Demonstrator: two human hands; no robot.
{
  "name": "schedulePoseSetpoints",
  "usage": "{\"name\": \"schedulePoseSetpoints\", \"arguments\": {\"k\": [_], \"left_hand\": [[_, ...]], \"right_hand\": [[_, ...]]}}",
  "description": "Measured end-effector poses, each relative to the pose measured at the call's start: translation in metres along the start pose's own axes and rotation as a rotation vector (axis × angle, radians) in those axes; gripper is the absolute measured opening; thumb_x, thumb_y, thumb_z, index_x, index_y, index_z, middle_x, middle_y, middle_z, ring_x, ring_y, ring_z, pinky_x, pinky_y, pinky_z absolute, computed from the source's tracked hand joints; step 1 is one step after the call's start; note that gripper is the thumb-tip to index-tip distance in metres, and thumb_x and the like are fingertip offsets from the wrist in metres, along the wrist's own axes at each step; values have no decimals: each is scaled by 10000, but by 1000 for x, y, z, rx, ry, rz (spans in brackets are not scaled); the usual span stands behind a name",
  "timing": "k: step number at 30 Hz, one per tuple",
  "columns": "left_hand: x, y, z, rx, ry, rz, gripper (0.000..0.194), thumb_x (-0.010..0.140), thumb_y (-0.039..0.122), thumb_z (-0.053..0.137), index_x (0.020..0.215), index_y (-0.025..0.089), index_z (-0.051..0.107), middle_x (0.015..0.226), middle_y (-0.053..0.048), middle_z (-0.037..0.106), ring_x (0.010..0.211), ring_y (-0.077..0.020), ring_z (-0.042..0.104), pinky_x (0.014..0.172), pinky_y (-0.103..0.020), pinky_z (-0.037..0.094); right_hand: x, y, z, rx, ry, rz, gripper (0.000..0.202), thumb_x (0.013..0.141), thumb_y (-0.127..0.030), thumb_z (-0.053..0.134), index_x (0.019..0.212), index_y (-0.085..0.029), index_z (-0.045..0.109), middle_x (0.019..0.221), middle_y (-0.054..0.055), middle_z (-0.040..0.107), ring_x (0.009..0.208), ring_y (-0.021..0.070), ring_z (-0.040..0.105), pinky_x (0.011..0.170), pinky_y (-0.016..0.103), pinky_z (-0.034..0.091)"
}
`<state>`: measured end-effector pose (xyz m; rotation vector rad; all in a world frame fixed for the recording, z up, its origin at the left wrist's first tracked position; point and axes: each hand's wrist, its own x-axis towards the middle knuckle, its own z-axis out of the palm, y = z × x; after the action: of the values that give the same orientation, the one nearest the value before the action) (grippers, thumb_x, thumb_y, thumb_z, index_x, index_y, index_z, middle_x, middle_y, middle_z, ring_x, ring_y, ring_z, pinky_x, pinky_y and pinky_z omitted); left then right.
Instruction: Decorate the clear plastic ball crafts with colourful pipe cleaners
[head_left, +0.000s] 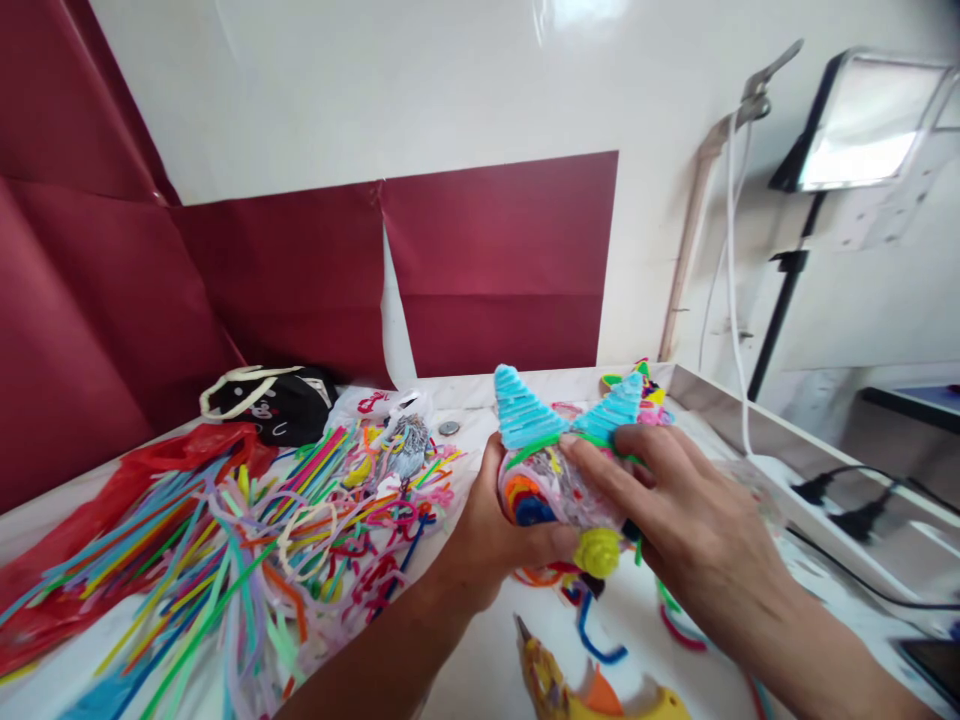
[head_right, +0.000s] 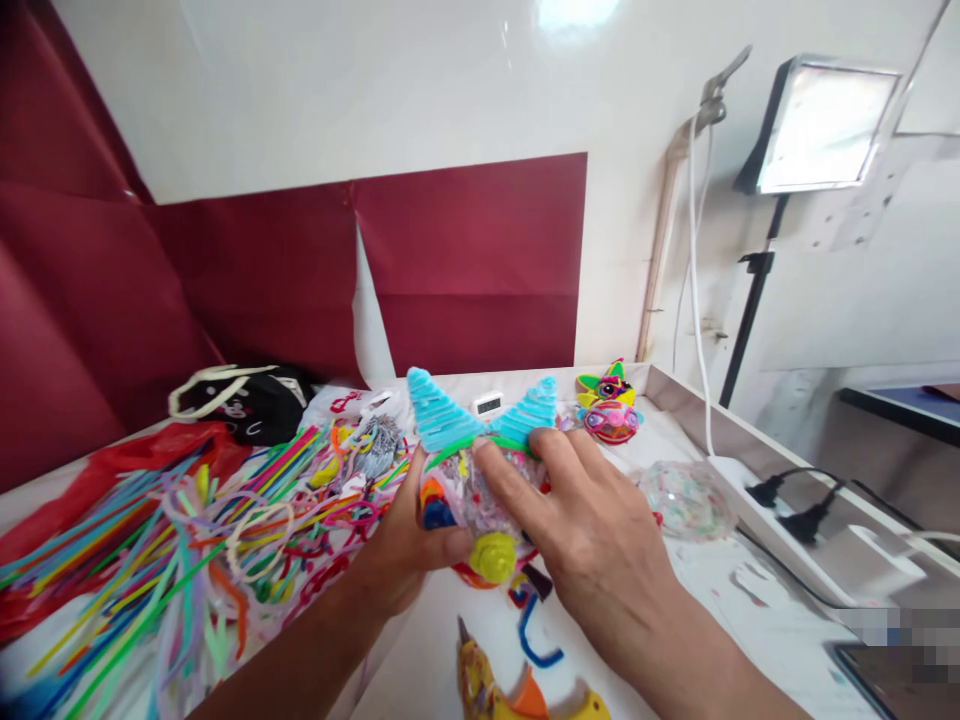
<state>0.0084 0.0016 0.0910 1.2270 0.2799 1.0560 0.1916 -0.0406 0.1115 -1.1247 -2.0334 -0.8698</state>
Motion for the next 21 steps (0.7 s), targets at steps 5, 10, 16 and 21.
{"name": "schedulePoseSetpoints", "arguments": {"k": [5,10,16,21], "left_hand": [[1,1,-1,-12,0,11,705,660,154,818,1236,242,421,1167,-64,637,1019,-231,653,844,-324,528],[4,3,0,-13,0,44,729,672,194,801,1281,239,402,1201,-85,637,1053,-268,653,863,-351,528],[5,3,1,-53,16,91,894,652,229,813,1395,270,318,1252,-96,627,1129,-310,627,953,-434,503],[3,1,-1,-37,50,76,931,636,321,834,1416,297,326,1257,-85,634,1118,-311,637,940,-428,516]], "right_hand": [[2,3,1,113,16,-7,408,977,-103,393,1363,-204,478,1015,107,513,868,237,503,687,355,467],[2,6,4,235,118,18,424,904,35,444,1276,-141,546,1070,122,565,946,222,559,747,332,488],[3,3,3,337,266,65,335,874,62,510,1152,-96,613,1056,121,606,982,182,576,840,303,487],[5,1,1,442,302,100,354,877,58,517,1172,-105,624,1047,101,568,991,149,557,818,266,488]]}}
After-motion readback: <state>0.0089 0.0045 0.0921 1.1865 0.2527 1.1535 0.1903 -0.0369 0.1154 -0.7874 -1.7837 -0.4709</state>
